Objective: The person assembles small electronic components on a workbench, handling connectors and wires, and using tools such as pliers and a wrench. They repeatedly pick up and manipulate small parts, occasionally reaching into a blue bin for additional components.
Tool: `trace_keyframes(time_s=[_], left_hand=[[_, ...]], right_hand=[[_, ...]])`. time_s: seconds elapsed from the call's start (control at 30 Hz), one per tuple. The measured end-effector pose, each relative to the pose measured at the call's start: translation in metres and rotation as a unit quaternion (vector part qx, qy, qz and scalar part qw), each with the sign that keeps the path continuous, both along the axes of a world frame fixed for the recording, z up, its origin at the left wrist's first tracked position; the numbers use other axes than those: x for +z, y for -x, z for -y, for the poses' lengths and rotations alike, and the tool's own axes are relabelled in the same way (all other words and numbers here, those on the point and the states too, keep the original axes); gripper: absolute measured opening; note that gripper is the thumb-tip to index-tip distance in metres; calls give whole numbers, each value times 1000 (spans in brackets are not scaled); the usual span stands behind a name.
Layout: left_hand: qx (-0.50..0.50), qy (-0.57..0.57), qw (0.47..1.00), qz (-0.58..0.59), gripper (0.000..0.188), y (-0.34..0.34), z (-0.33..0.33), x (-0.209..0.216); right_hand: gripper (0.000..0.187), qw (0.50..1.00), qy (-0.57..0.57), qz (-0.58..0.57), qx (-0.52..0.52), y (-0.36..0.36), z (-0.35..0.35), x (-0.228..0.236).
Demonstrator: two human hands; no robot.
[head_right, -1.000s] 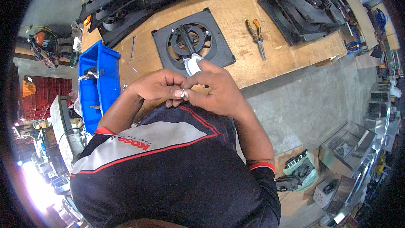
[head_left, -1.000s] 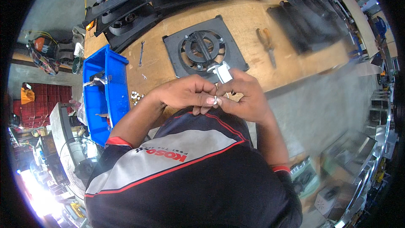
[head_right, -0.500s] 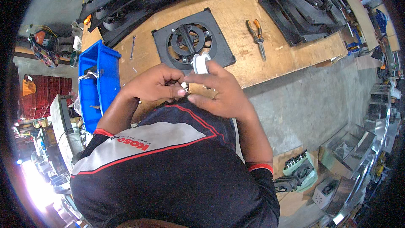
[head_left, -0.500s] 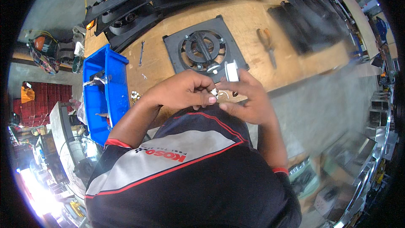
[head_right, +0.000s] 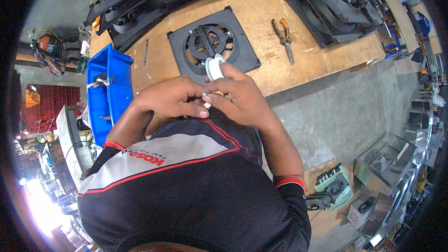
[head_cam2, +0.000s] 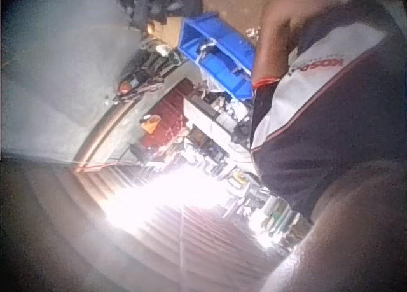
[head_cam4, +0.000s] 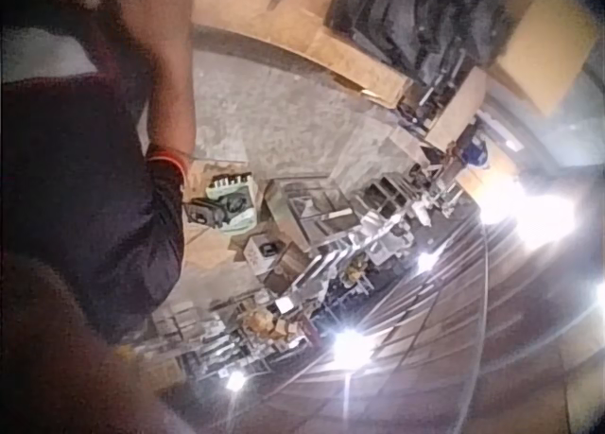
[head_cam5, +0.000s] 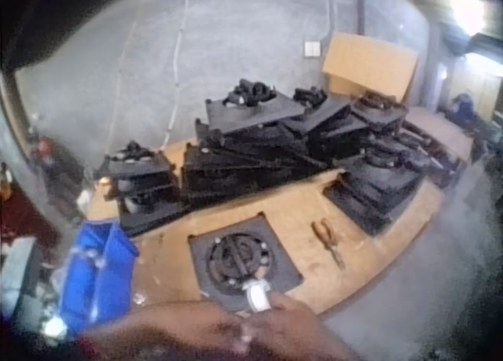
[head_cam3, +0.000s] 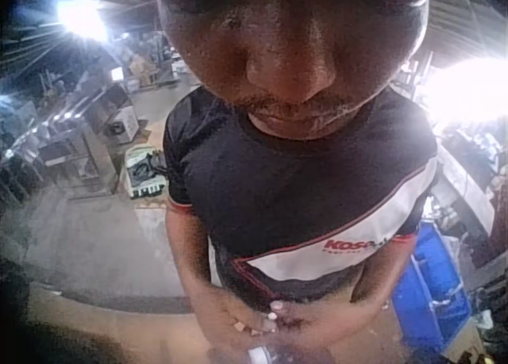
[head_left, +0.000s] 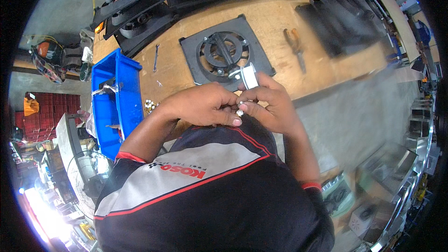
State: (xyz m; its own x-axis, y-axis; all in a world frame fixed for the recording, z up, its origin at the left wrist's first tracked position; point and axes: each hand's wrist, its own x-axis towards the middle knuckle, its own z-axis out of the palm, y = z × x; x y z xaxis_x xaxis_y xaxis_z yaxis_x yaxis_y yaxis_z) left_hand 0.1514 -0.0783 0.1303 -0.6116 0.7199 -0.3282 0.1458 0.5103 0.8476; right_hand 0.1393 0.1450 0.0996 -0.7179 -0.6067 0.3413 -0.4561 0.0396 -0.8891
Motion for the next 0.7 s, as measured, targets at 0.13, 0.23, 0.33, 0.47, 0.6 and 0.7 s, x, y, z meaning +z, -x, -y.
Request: trace_keyframes(time_s=[0.13, 0.23, 0.33, 0.47, 0.6, 0.7], left_hand=[[-4, -2, 996, -87, 36, -3, -1, -1], [5, -4, 999, -32, 36, -1, -2, 2], [27, -11, 998, 52, 34, 0, 0, 0], [36, 5, 999, 19, 30, -3, -1, 3], [22, -53, 992, -113, 29, -2, 4, -2], [73, -101, 987, -100, 28, -5, 8, -7]], right_hand=[[15, 998, -1, 63, 24, 4, 3, -3], [15, 996, 20, 68, 44, 3, 4, -7], [15, 997, 31, 55, 52, 1, 4, -9], [15, 997, -5, 76, 13, 5, 6, -7], [18, 973, 4, 231, 19, 11, 3, -22], [17, 963, 91, 255, 23, 5, 5, -32]])
